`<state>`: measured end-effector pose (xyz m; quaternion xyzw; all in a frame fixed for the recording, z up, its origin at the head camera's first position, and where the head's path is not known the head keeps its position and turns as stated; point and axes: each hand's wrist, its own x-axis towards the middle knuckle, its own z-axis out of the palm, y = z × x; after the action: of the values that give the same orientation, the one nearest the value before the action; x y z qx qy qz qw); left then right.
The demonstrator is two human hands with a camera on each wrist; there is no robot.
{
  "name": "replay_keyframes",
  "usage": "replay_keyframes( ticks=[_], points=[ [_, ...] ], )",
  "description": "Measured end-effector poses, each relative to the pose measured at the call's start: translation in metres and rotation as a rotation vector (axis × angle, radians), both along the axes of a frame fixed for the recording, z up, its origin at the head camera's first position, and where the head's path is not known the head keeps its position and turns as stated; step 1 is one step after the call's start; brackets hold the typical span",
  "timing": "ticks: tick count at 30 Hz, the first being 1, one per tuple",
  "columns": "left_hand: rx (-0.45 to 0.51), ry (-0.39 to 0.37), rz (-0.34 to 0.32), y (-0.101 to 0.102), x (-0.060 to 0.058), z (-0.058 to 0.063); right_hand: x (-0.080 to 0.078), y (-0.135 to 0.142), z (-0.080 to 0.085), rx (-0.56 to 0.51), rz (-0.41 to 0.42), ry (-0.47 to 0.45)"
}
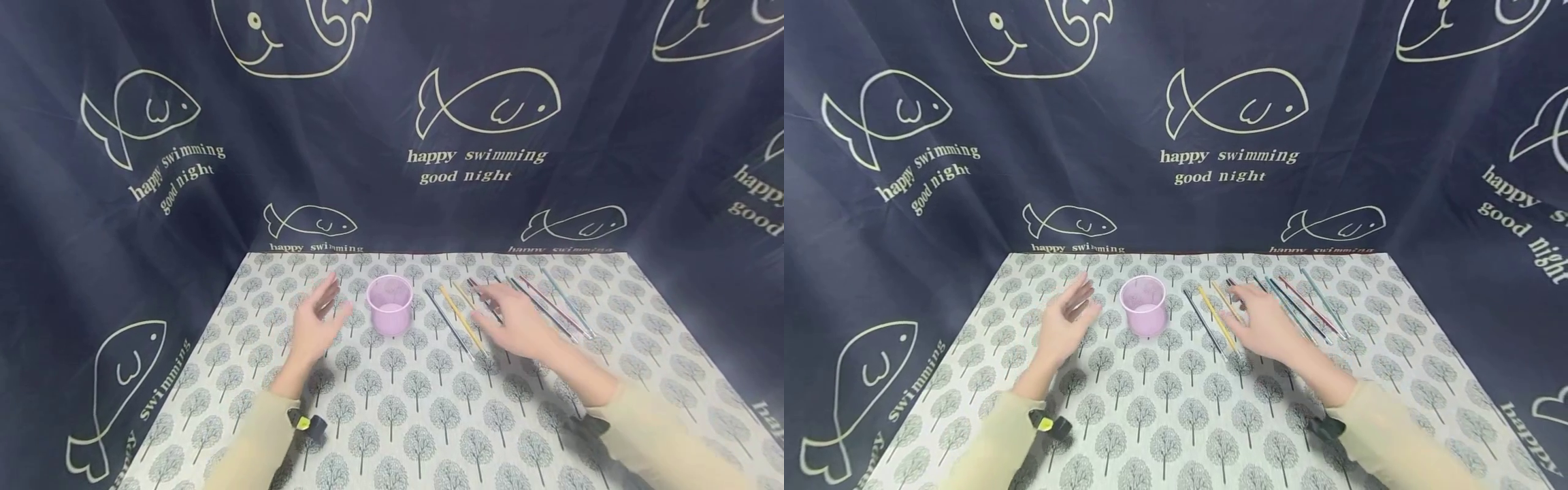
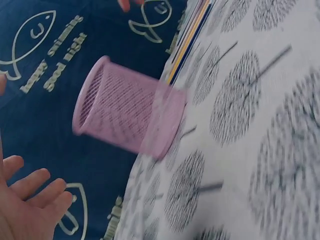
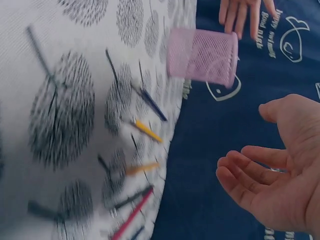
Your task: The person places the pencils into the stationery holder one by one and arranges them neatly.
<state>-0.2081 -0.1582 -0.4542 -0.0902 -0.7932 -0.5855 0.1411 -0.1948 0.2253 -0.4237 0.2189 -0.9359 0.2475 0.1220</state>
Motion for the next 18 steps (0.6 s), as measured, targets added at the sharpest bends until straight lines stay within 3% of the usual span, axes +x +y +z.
replay_keyframes(
  ticks=[4, 9, 18],
  points=[
    [0.000, -0.008, -0.021, 0.020, -0.010, -0.006, -0.012, -0.018, -0.012, -0.016, 0.050, -0.019],
    [0.004, -0.012, -0.021, 0.038, -0.019, -0.015, -0.022, -0.032, -0.023, -0.020, 0.053, -0.063],
    [0.051, -0.036, 0.003, 0.058, -0.023, -0.026, -0.029, -0.047, -0.044, 0.099, 0.009, -0.138]
  ],
)
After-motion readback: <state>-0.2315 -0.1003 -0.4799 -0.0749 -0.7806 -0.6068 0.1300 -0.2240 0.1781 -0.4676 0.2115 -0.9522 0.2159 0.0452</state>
